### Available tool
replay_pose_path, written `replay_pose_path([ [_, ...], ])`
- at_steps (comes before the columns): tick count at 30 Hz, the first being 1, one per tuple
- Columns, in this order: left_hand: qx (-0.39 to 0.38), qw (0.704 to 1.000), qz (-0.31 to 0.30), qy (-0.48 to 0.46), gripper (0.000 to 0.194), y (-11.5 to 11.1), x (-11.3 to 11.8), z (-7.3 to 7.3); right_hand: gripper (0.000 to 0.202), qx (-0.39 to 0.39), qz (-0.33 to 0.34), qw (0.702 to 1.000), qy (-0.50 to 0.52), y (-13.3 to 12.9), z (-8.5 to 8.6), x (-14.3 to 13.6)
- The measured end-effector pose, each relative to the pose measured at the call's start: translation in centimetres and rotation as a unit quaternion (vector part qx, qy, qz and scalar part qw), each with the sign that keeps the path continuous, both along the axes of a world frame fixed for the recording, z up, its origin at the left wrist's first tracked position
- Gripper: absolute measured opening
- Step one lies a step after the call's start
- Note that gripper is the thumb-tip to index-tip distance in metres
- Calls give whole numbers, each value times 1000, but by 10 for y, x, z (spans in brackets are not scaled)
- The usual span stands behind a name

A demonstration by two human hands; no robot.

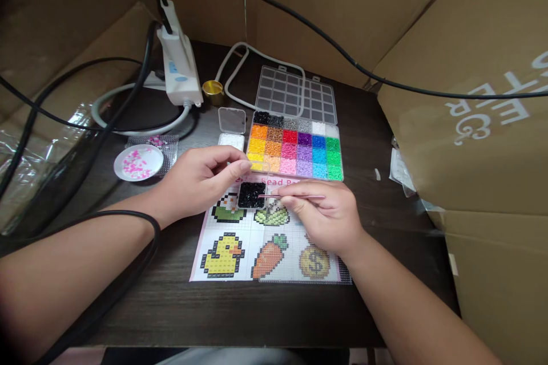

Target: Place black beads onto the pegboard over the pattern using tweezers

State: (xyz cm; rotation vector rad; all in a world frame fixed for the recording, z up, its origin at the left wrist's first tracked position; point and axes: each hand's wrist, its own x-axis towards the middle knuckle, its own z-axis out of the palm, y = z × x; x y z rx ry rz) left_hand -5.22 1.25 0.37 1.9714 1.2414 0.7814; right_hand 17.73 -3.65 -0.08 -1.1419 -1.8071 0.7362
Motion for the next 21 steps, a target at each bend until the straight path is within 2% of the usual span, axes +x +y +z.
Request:
replay_pose_path([
  [11, 7, 1000, -1, 3, 31, 1, 0, 0, 14, 2, 12, 1000, -20, 2, 4, -4],
  [21, 5, 1000, 1, 4, 31, 0, 0, 0, 15, -6, -4, 1000, -11, 0, 0, 1],
])
